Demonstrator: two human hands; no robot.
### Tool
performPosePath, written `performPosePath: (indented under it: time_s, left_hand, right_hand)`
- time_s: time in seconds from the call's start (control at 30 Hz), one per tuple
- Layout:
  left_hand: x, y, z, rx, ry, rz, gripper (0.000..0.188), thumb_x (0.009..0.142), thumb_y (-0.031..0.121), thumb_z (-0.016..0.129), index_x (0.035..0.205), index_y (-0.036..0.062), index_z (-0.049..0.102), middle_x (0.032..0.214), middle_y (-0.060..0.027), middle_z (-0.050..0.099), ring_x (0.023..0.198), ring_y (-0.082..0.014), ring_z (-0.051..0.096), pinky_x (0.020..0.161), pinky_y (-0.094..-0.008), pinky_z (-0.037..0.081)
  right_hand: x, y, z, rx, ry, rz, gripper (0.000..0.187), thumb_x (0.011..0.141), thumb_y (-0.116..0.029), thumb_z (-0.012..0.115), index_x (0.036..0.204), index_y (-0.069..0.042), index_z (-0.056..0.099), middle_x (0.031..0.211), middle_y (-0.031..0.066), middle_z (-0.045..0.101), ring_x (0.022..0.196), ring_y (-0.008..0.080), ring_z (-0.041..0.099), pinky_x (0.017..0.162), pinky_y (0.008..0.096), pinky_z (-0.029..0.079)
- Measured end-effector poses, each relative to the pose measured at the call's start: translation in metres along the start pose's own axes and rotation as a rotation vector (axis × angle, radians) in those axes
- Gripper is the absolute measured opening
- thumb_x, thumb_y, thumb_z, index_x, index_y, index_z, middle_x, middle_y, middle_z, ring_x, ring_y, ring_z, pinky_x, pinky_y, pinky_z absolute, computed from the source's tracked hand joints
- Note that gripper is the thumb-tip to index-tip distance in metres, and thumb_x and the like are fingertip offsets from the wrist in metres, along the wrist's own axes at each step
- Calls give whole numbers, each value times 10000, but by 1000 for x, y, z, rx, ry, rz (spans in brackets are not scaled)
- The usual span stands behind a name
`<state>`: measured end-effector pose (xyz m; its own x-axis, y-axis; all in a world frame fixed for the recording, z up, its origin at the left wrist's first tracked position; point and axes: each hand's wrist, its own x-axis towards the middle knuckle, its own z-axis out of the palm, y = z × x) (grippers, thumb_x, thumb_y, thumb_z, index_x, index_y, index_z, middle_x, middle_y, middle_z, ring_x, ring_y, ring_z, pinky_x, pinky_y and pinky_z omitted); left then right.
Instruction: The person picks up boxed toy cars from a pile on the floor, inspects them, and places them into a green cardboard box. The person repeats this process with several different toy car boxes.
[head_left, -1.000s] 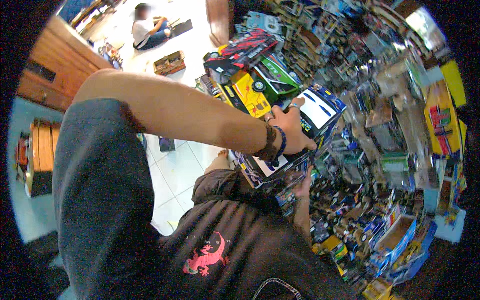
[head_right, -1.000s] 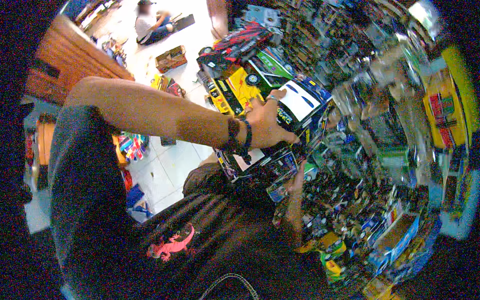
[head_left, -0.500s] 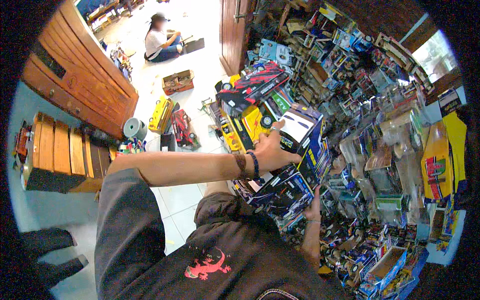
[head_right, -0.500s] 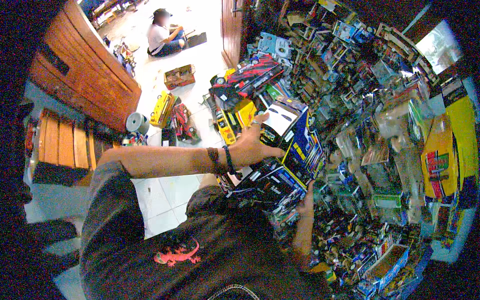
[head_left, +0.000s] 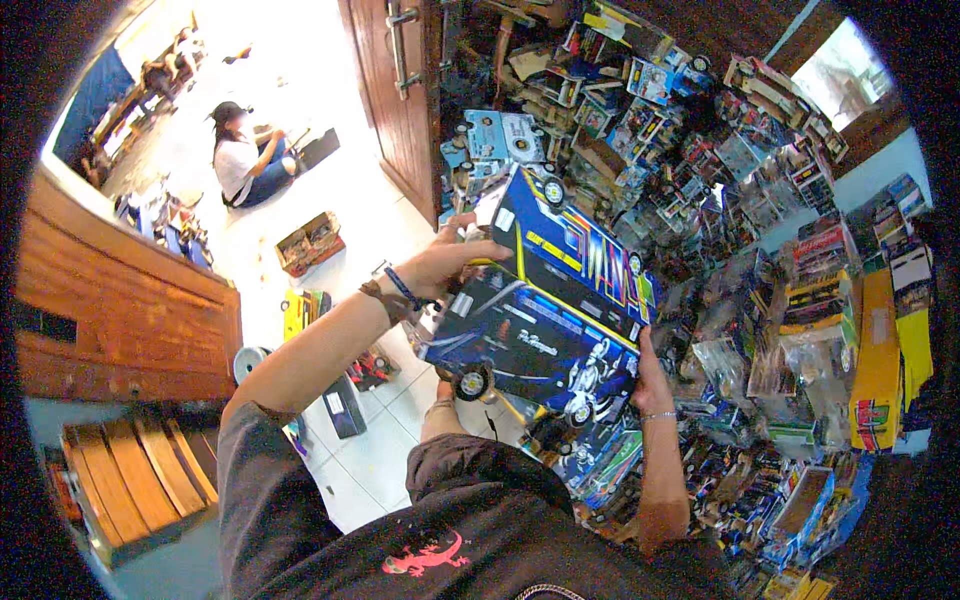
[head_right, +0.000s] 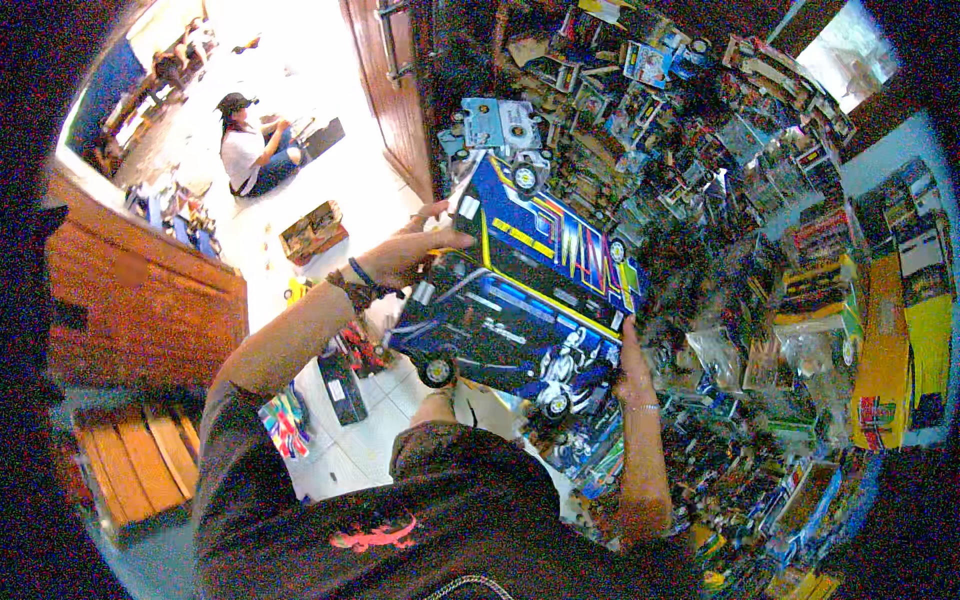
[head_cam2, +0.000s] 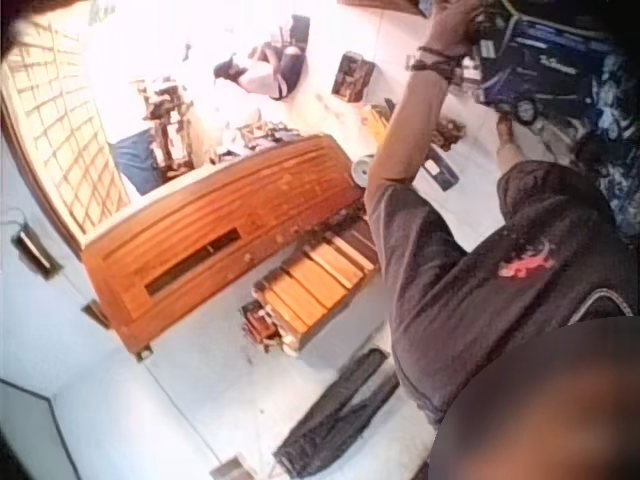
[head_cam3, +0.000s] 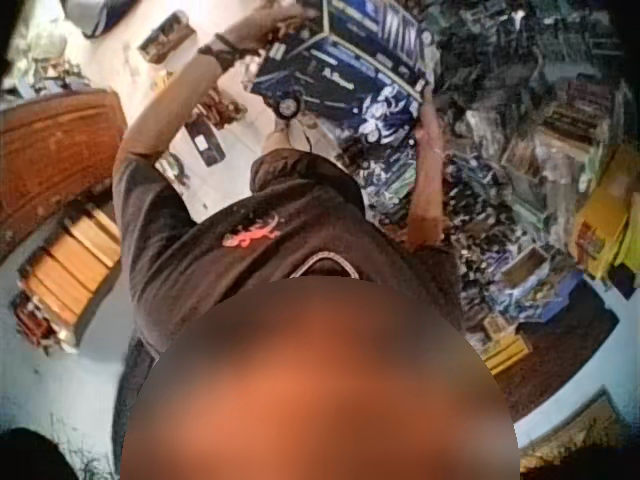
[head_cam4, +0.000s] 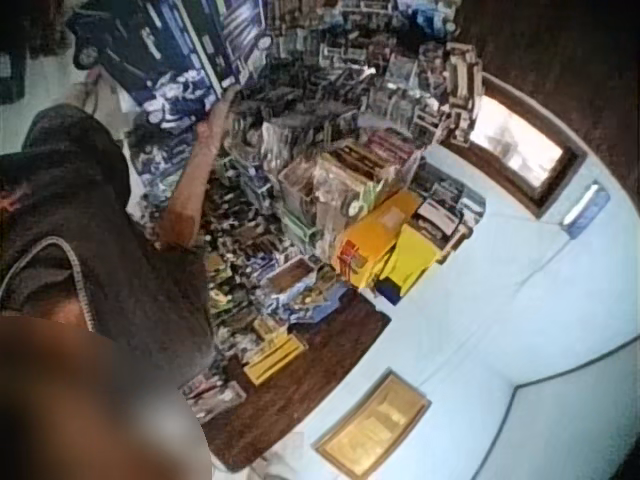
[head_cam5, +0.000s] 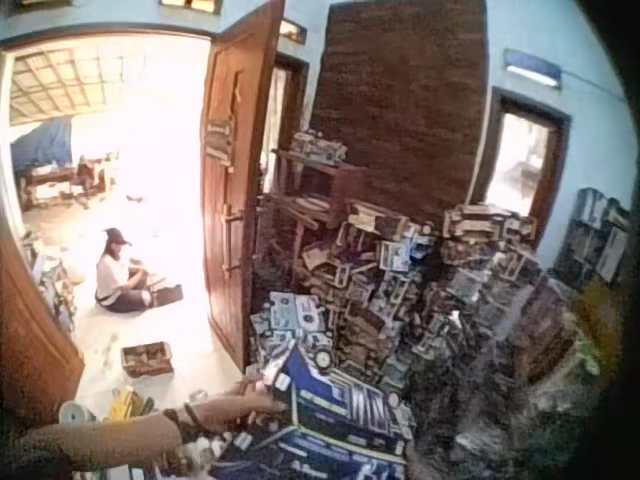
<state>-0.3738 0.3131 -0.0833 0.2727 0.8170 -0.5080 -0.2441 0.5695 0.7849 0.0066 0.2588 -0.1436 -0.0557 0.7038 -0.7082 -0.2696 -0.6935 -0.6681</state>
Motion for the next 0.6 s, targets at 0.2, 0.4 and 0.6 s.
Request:
performPosePath:
  time_s: [0.2, 0.4, 0.6]
  left_hand:
    - [47, 23, -82, -3, -86, 81, 572, 831, 238, 687, 1314, 177, 387, 1059, -39, 580, 853, -151, 590, 696, -267, 510]
    - [89, 12, -119, 91, -138, 17, 422, 883, 257, 604, 1273, 153, 481, 1106, -8, 579, 917, -109, 563, 710, -240, 503]
    - [114, -2, -141, 68, -146, -108, 367, 895, 219, 581, 1237, 127, 487, 1084, -37, 628, 853, -148, 635, 731, -304, 557]
  right_hand:
    - [19, -6, 73, 61, 99, 94, 672, 878, -659, 432, 1276, -128, 537, 1183, 52, 630, 1012, 201, 627, 886, 418, 493]
    - [35, 1, 93, 146, 183, 70, 637, 884, -621, 476, 1219, -86, 564, 1117, 76, 654, 971, 184, 633, 851, 412, 508]
    - [33, -10, 102, 130, 124, 54, 656, 891, -643, 432, 1245, -105, 553, 1187, 61, 624, 1029, 183, 604, 918, 398, 468]
